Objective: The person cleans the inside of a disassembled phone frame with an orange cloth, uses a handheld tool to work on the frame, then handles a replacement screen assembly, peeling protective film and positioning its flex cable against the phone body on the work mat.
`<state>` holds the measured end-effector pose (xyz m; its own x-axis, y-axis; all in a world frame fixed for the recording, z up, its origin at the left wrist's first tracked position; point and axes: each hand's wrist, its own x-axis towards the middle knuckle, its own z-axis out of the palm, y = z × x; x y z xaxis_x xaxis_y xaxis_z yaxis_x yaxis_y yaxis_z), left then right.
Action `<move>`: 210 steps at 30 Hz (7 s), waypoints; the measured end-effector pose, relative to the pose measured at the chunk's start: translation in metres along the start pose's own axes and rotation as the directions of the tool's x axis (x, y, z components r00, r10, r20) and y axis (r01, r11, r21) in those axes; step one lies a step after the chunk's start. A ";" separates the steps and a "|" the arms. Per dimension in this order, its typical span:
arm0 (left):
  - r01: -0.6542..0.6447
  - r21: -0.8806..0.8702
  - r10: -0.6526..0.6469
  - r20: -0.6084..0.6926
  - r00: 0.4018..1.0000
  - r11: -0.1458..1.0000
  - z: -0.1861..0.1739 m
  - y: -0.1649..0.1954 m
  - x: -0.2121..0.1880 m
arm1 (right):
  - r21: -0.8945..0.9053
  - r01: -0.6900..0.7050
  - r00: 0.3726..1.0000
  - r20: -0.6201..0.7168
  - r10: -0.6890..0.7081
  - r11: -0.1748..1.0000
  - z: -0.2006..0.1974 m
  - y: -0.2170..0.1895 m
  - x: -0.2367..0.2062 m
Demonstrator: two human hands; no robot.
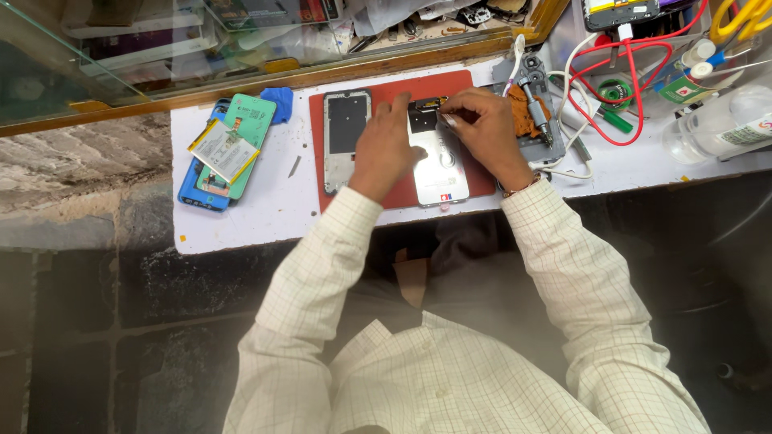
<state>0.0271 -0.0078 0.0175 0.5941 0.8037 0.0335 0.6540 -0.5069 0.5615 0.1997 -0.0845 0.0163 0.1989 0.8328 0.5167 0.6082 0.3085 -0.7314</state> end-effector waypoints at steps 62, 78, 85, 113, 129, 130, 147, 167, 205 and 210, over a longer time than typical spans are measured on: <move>-0.295 0.249 0.235 0.245 0.941 0.922 -0.018 -0.013 0.045 | -0.179 0.055 0.997 0.057 -0.045 0.982 0.002 0.013 -0.022; -0.332 0.281 0.266 0.248 0.932 0.900 -0.019 -0.009 0.043 | -0.083 -0.094 0.991 0.083 0.100 0.992 -0.008 0.006 -0.016; -0.340 0.271 0.284 0.226 0.932 0.901 -0.018 -0.011 0.043 | -0.341 0.146 0.977 0.196 -0.081 0.929 -0.002 0.005 0.002; -0.365 0.228 0.363 0.051 0.930 0.903 -0.011 -0.024 0.025 | -0.380 0.115 0.960 0.280 -0.005 0.918 -0.015 -0.011 -0.017; -0.336 0.332 0.363 -0.023 0.931 0.881 0.000 -0.019 0.016 | -0.478 0.192 0.954 0.297 -0.048 0.857 -0.003 0.001 -0.038; -0.327 0.336 0.364 -0.052 0.930 0.883 -0.001 -0.013 0.010 | -0.460 0.172 0.956 0.290 -0.036 0.871 -0.007 0.000 -0.041; 0.405 -0.035 -0.306 -0.714 0.630 0.914 -0.094 -0.168 -0.155 | 0.139 -0.008 0.983 0.184 -0.018 0.990 0.017 -0.102 -0.053; 0.440 0.052 -0.299 -0.663 0.686 0.896 -0.082 -0.195 -0.133 | -0.225 0.036 0.995 0.100 -0.013 0.974 0.290 -0.096 0.025; 0.051 -0.069 -0.085 -0.874 0.478 0.996 -0.119 -0.169 -0.193 | 0.481 -0.689 0.725 0.445 0.526 0.542 0.278 -0.031 0.061; -0.031 -0.032 -0.013 -0.870 0.493 0.999 -0.109 -0.139 -0.175 | 0.427 -0.604 0.797 0.297 0.526 0.673 0.276 -0.042 0.062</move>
<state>-0.2187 -0.0438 0.0241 -0.1232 0.6737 0.7287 0.6196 -0.5213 0.5868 -0.0258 0.0807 -0.0439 0.2506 0.9623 -0.1055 -0.0387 -0.0989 -0.9943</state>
